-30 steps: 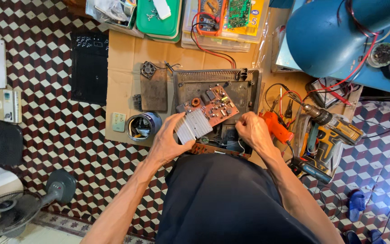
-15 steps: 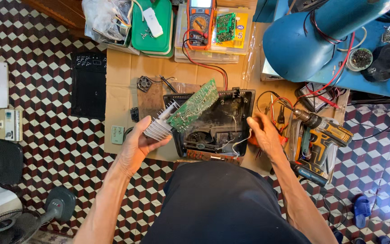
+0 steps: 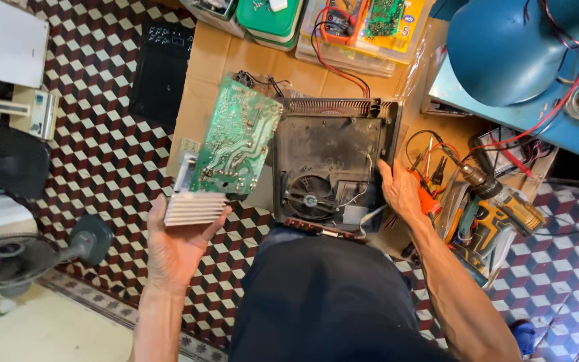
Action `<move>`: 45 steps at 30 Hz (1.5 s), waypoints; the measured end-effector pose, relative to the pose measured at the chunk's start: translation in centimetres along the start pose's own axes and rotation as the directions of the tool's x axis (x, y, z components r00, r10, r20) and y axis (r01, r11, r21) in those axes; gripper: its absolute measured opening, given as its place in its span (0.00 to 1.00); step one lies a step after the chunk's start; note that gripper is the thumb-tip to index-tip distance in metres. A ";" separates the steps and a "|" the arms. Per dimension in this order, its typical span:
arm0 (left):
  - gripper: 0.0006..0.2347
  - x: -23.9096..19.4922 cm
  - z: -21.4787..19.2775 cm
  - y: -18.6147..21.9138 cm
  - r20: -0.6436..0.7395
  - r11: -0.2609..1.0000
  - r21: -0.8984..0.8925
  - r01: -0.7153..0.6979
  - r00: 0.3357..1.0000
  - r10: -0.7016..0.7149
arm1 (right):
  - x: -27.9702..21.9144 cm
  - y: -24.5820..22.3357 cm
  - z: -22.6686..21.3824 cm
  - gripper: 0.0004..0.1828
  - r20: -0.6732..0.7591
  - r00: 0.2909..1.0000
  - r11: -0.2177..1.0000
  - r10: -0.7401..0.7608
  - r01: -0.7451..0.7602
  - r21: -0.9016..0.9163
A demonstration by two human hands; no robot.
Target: The person uses a cordless drill to remove screws from a circuit board with a heatsink, then detaches the board from a plastic housing. They flip the board over, reposition it, and continue unscrewing components. The person handles the board and housing separately, placing them on the workbench.
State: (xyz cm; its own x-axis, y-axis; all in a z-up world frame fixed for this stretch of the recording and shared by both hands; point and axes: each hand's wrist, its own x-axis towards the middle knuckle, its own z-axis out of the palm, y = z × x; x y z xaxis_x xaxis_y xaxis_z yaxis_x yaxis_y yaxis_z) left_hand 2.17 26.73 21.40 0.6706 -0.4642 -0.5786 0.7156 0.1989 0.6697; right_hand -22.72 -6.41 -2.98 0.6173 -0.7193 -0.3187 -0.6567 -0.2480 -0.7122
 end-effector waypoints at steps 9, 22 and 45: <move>0.30 -7.1 -3.1 -4.3 -0.153 0.925 -0.372 -0.073 0.988 0.016 | 1.0 -2.1 -4.2 0.25 0.046 0.997 0.997 0.060 -0.058 -0.057; 0.29 -6.2 -16.2 6.6 -0.269 0.786 -0.420 -0.454 0.889 0.369 | 6.7 -22.3 6.0 0.30 0.048 0.987 0.983 -0.154 0.158 -0.091; 0.32 11.2 -47.5 13.4 -0.315 0.637 -0.652 -0.411 0.911 0.265 | 34.0 -39.7 57.3 0.20 0.130 0.966 0.971 0.224 -0.232 0.051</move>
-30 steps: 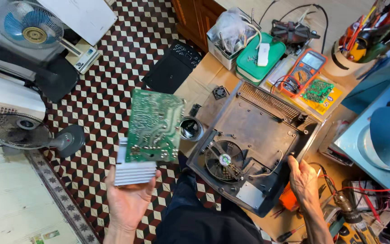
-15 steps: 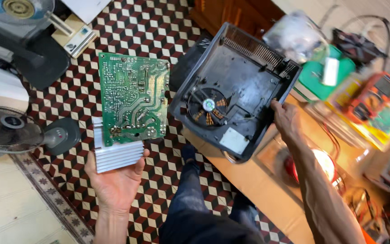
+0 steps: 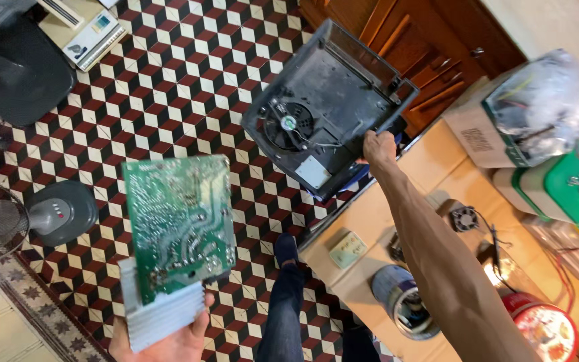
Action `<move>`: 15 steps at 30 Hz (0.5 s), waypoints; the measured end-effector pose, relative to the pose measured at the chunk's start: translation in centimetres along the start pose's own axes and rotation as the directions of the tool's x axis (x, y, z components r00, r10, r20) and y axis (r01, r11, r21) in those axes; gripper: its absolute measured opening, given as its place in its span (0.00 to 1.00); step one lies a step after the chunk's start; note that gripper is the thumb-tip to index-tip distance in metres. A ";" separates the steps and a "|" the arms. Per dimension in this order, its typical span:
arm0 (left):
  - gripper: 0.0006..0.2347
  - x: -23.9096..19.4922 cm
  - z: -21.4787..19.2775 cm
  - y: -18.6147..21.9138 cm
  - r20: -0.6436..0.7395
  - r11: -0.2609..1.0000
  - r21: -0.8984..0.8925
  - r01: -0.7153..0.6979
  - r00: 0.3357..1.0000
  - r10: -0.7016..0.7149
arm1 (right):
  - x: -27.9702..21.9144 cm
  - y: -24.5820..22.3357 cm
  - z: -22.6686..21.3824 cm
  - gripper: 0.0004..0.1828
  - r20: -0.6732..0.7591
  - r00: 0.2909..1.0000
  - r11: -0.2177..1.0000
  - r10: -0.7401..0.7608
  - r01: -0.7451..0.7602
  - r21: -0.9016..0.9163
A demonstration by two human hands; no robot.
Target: The person uses a cordless drill to remove screws from a circuit board with a heatsink, then detaches the board from a plastic housing. They flip the board over, reposition it, and continue unscrewing components. The person handles the board and housing separately, placing them on the workbench.
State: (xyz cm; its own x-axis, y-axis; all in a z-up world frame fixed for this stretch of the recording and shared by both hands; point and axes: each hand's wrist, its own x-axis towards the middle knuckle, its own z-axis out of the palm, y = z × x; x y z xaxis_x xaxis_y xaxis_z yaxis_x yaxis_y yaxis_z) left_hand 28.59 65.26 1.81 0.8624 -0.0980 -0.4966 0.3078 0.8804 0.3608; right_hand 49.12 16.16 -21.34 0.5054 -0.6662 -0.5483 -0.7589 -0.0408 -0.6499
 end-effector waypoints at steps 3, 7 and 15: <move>0.31 2.3 -2.4 1.6 0.023 0.990 -0.003 0.142 0.990 -0.142 | 2.7 4.3 1.9 0.20 -0.087 0.995 0.984 -0.058 0.042 -0.172; 0.31 4.7 -4.0 2.1 0.025 0.980 -0.050 0.195 0.981 -0.194 | 6.9 8.7 2.9 0.17 -0.080 0.996 0.997 -0.037 0.032 -0.071; 0.33 8.2 -1.4 1.3 -0.050 0.982 0.084 0.169 0.985 -0.166 | 6.6 7.9 3.1 0.11 -0.242 0.967 0.979 0.076 -0.118 -0.167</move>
